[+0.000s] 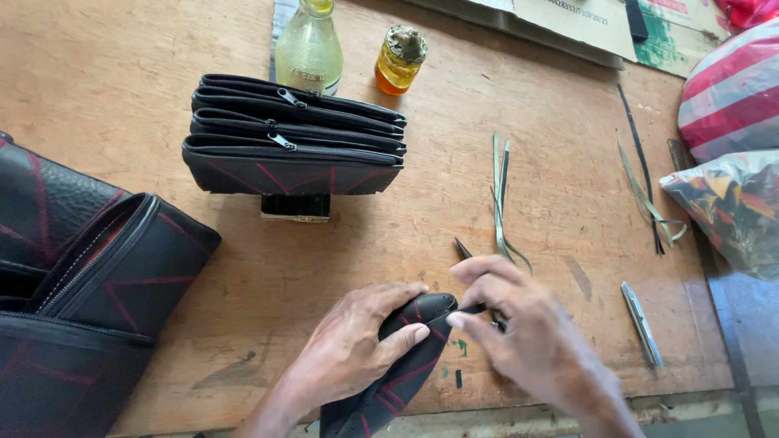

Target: The person assembles a black leather pouch with red stitching by hand, folding and pressing the edges to shape the item. The person uses shears to trim excess material from the pouch. The finished pouch is placed on the table.

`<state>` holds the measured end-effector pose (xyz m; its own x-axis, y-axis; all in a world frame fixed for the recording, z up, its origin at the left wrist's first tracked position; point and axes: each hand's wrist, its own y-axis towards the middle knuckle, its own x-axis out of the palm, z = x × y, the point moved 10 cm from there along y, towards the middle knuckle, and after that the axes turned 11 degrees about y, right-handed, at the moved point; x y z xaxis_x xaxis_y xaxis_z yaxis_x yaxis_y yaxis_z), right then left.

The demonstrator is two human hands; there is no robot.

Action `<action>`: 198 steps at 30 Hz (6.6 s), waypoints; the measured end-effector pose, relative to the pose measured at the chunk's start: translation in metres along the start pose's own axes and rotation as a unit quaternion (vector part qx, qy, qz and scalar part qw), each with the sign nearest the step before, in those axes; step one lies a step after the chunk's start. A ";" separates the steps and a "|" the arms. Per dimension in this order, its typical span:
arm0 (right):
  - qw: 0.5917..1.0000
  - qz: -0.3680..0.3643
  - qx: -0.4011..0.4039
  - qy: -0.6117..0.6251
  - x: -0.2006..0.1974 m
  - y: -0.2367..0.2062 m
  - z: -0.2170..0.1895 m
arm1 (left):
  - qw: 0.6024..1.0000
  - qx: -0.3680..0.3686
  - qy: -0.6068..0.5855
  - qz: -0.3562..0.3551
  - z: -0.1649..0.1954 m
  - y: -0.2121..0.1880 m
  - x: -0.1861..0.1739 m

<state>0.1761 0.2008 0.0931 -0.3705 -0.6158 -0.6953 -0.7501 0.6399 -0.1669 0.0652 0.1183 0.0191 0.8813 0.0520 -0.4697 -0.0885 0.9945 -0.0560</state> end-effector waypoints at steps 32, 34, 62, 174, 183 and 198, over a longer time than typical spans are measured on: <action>0.993 -0.047 0.048 0.097 -0.010 0.022 0.042 | 0.994 -0.077 -0.044 -0.062 -0.001 0.005 0.000; 0.993 -0.045 0.057 0.097 -0.010 0.023 0.048 | 0.994 -0.079 -0.047 -0.064 -0.002 0.005 0.001; 0.798 -0.143 0.154 0.564 0.073 0.024 0.142 | 0.985 -0.009 0.160 -0.069 0.018 0.010 -0.006; 0.953 -0.088 -0.198 0.211 0.041 -0.037 -0.070 | 0.974 0.210 -0.049 0.067 0.044 -0.083 -0.055; 0.945 -0.057 -0.185 0.262 0.022 -0.029 -0.060 | 0.971 0.201 -0.017 0.130 0.034 -0.088 -0.052; 0.884 -0.199 0.080 0.414 0.063 -0.006 -0.016 | 0.947 0.235 -0.090 0.199 -0.015 -0.088 -0.045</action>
<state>0.1481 0.1508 0.0612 -0.4189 -0.8898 0.1808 -0.8487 0.3129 -0.4264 0.0265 0.0275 0.0321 0.8903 0.4037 -0.2107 -0.2515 0.8217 0.5114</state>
